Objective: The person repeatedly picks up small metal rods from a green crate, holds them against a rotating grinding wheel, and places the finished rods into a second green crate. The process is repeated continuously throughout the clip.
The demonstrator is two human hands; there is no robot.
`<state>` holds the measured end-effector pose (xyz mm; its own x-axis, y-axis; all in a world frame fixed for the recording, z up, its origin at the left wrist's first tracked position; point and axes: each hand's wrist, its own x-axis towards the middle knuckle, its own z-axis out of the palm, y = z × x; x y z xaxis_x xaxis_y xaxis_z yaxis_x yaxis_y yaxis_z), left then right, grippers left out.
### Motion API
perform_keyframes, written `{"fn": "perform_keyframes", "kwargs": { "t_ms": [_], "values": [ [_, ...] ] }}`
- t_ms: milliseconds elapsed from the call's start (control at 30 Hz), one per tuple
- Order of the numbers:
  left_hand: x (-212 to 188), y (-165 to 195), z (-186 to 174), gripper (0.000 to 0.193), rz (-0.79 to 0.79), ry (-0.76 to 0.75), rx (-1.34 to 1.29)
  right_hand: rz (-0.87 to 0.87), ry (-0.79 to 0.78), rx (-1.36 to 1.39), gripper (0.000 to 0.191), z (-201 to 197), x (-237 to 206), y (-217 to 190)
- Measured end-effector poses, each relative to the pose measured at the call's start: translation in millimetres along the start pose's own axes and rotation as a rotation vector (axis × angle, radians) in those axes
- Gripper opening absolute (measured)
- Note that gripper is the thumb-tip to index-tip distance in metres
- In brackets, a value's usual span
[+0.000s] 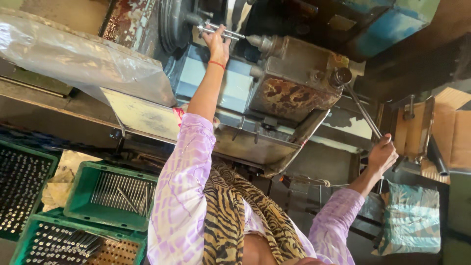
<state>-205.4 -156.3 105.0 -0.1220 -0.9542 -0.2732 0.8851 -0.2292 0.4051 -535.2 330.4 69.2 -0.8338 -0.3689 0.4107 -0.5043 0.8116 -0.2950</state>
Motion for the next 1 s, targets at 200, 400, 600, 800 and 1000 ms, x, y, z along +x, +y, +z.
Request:
{"fn": "perform_keyframes", "kwargs": {
  "t_ms": [200,400,600,800,1000],
  "values": [
    [-4,3,4,0.066,0.025,0.033,0.062,-0.061,-0.081,0.213,0.06,7,-52,-8],
    [-10,11,37,0.038,0.167,0.171,0.142,0.616,-0.175,0.873,0.054,21,-180,-32],
    [-93,39,-2,0.021,0.111,-0.408,0.197,1.316,-0.368,1.255,0.045,24,-299,-51],
    [-184,101,-103,0.02,0.051,-0.45,0.565,1.36,-0.329,1.365,0.036,25,-326,-53],
    [-196,155,-194,0.023,0.205,-0.226,0.79,1.289,-0.268,1.429,0.028,22,-338,-55]
  ]
}}
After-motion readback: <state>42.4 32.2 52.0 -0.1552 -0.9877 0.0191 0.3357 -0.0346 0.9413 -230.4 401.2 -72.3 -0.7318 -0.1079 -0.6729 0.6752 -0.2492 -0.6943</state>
